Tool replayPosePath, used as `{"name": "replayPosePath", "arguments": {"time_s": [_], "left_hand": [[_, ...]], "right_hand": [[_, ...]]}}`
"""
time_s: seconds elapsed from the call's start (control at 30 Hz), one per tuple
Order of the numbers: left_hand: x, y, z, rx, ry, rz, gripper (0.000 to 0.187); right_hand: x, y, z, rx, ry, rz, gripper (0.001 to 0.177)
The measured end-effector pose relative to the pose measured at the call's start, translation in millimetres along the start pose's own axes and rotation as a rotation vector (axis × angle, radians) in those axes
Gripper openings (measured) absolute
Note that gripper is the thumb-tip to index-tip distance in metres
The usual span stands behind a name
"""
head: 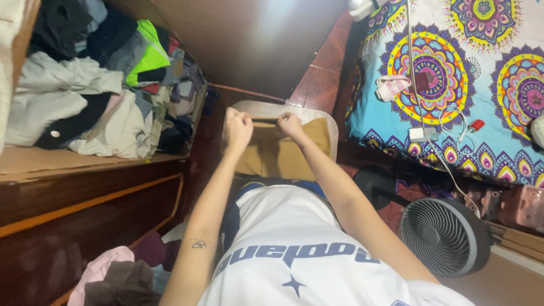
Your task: Fold several pieces of clothing and place them in a closet.
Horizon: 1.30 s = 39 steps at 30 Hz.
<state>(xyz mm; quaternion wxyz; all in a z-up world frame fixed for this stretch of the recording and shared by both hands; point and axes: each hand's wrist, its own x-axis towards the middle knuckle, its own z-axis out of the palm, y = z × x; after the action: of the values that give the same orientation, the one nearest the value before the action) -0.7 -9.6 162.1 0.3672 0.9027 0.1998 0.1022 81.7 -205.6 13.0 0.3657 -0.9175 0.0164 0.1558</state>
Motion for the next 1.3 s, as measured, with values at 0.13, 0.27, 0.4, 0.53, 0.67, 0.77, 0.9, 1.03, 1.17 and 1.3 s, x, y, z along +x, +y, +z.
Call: {"name": "replayPosePath", "arguments": {"time_s": [0.13, 0.27, 0.4, 0.53, 0.67, 0.77, 0.9, 1.03, 1.17, 1.3], "left_hand": [[6.1, -21.9, 9.8, 0.031, 0.003, 0.02, 0.018], [20.0, -60.5, 46.4, -0.033, 0.042, 0.055, 0.022], [40.6, -51.8, 35.9, -0.547, -0.27, -0.441, 0.025], [63.7, -79.1, 46.5, -0.878, -0.372, -0.718, 0.025], [84.7, -93.2, 52.1, -0.97, -0.398, -0.743, 0.029], [93.7, -64.7, 26.3, -1.004, -0.411, -0.67, 0.047], [71.1, -147.5, 76.1, -0.556, -0.302, -0.407, 0.053], [21.3, -175.8, 80.7, 0.072, -0.416, -0.571, 0.06], [-17.4, -157.3, 64.7, 0.282, -0.532, -0.552, 0.076], [-36.5, -184.5, 78.3, 0.292, -0.523, -0.527, 0.048]], "right_hand": [[13.3, 26.7, 14.6, 0.309, -0.201, 0.127, 0.019], [-8.3, -8.9, -10.0, 0.569, -0.312, 0.173, 0.009], [-13.1, -19.3, -21.8, 0.754, -0.428, 0.319, 0.009], [2.7, -8.8, -17.4, 0.517, -0.301, 0.192, 0.01], [12.8, -31.4, -42.2, 0.813, -0.341, 0.22, 0.016], [14.1, -25.9, -68.5, 0.97, -0.337, 0.22, 0.026], [19.7, 111.5, -66.5, 0.252, -0.024, -0.1, 0.022], [-23.5, 187.7, -79.0, -0.083, 0.228, 0.244, 0.028], [-62.1, 199.2, -78.1, -0.21, 0.191, 0.265, 0.056], [-68.4, 186.8, -73.9, -0.248, 0.095, 0.257, 0.054]]}}
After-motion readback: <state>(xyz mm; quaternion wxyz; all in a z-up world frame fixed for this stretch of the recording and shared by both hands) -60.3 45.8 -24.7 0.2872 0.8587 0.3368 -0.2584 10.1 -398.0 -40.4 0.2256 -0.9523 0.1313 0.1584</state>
